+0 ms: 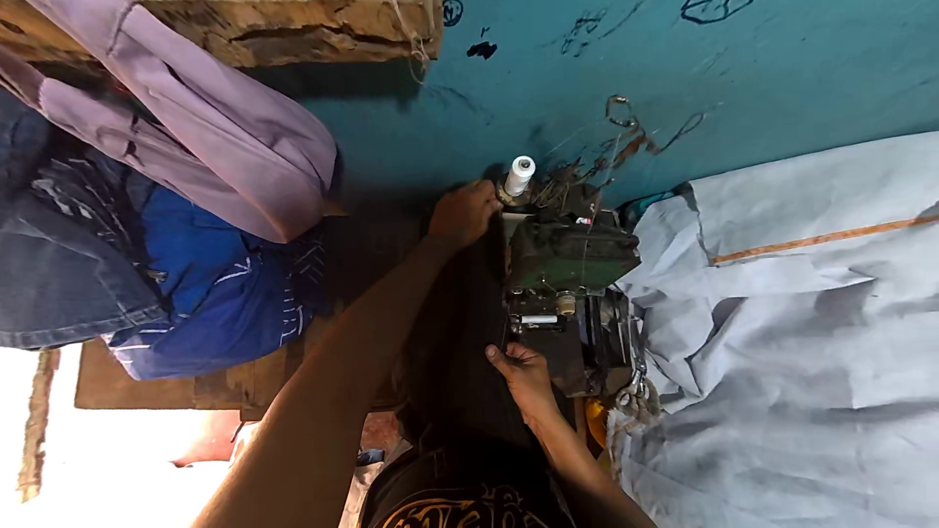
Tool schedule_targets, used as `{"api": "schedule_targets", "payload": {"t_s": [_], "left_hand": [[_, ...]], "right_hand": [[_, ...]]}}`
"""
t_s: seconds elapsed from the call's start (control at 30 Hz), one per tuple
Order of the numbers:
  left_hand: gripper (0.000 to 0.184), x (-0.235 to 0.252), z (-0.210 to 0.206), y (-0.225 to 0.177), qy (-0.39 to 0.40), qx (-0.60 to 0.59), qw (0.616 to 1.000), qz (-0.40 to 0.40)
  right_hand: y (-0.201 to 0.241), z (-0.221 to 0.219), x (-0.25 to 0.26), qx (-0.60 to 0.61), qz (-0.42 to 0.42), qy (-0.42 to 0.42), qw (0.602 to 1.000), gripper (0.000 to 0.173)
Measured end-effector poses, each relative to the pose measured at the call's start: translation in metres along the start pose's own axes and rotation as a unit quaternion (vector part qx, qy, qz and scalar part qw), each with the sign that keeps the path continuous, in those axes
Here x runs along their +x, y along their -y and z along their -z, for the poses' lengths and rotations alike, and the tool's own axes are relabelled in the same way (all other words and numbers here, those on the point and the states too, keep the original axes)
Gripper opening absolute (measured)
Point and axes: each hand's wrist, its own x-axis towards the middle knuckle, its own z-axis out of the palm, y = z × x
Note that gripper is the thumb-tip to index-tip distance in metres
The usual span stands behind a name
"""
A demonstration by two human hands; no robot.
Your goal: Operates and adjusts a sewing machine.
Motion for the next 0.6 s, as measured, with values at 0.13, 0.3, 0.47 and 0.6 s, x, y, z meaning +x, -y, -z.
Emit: {"api": "schedule_targets", "payload": {"t_s": [0.13, 0.3, 0.47, 0.6], "left_hand": [[0.031, 0.003, 0.007, -0.004, 0.022, -0.033, 0.997, 0.065], [0.034, -0.006, 0.012, -0.009, -0.019, 0.008, 0.992, 0.124], [0.037, -0.046, 0.006, -0.022, -0.165, -0.005, 0.983, 0.083], [0.051, -0.077, -0.019, -0.019, -0.086, 0.046, 0.995, 0.033]], "right_hand": [[0.001, -0.001, 0.002, 0.002, 0.009, -0.007, 1.000, 0.027], [0.000, 0.000, 0.005, -0.002, 0.024, -0.010, 1.000, 0.035], [0.001, 0.001, 0.006, 0.006, 0.028, -0.005, 1.000, 0.041], [0.001, 0.018, -0.002, -0.061, 0.082, 0.005, 0.995, 0.022]]}}
